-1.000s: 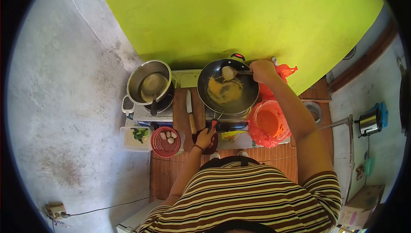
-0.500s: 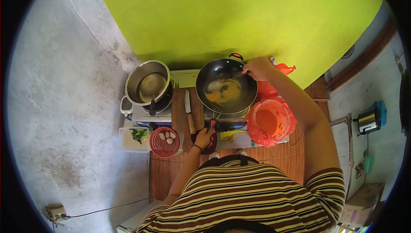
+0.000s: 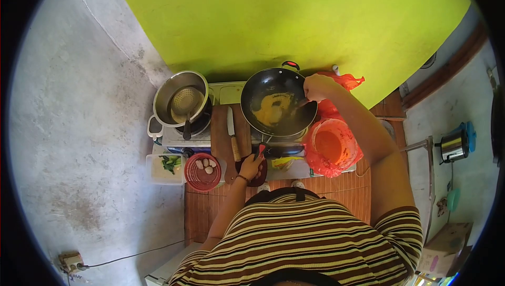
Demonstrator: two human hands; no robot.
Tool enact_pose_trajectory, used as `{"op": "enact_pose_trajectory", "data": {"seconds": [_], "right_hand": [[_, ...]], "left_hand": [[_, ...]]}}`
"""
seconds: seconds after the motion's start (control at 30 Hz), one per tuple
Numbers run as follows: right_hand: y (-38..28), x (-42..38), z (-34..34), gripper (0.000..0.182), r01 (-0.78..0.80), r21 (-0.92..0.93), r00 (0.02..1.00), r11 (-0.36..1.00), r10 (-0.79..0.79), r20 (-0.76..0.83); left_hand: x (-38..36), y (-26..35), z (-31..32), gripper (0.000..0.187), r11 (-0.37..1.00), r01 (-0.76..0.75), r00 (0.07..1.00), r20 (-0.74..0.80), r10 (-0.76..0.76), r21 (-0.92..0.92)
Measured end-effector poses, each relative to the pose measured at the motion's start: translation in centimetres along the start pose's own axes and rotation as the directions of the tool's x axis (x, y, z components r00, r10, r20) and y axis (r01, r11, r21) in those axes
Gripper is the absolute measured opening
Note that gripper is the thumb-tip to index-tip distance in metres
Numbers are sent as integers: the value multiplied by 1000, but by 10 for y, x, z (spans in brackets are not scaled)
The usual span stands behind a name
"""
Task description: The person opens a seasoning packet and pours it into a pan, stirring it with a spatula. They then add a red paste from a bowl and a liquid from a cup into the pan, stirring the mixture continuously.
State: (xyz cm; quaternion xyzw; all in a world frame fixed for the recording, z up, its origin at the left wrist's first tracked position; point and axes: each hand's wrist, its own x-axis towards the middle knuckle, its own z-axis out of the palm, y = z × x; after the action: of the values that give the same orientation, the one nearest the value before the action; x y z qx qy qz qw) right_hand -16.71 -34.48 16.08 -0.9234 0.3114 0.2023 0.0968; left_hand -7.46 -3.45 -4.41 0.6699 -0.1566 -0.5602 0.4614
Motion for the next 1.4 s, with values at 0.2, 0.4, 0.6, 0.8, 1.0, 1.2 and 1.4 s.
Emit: {"op": "enact_pose_trajectory", "data": {"seconds": [0.2,0.4,0.6,0.8,1.0,1.2,1.4], "right_hand": [[-6,7,38,17,45,196,997,980,-31,-72],[-30,-42,23,21,-61,-18,986,998,58,-155],[-18,-17,77,22,12,133,967,991,23,-255],[-23,-65,61,18,-157,51,956,986,164,-245],[-3,-50,102,12,-76,205,942,976,138,-305],[-3,-87,80,15,-42,132,840,990,107,-532],[-7,-98,137,24,-96,250,814,963,221,-537]], "left_hand": [[-6,8,1,29,1000,17,1000,-1,-17,7],[-1,0,-1,26,1000,-3,1000,7,3,-7],[-2,3,-1,25,1000,11,1000,8,-11,-2],[4,-4,-5,26,999,25,999,33,-24,-38],[2,1,-8,27,1000,7,999,37,-8,15],[1,0,-6,30,1000,-3,999,37,4,-11],[-1,0,-10,30,999,6,997,81,-3,-41]]}}
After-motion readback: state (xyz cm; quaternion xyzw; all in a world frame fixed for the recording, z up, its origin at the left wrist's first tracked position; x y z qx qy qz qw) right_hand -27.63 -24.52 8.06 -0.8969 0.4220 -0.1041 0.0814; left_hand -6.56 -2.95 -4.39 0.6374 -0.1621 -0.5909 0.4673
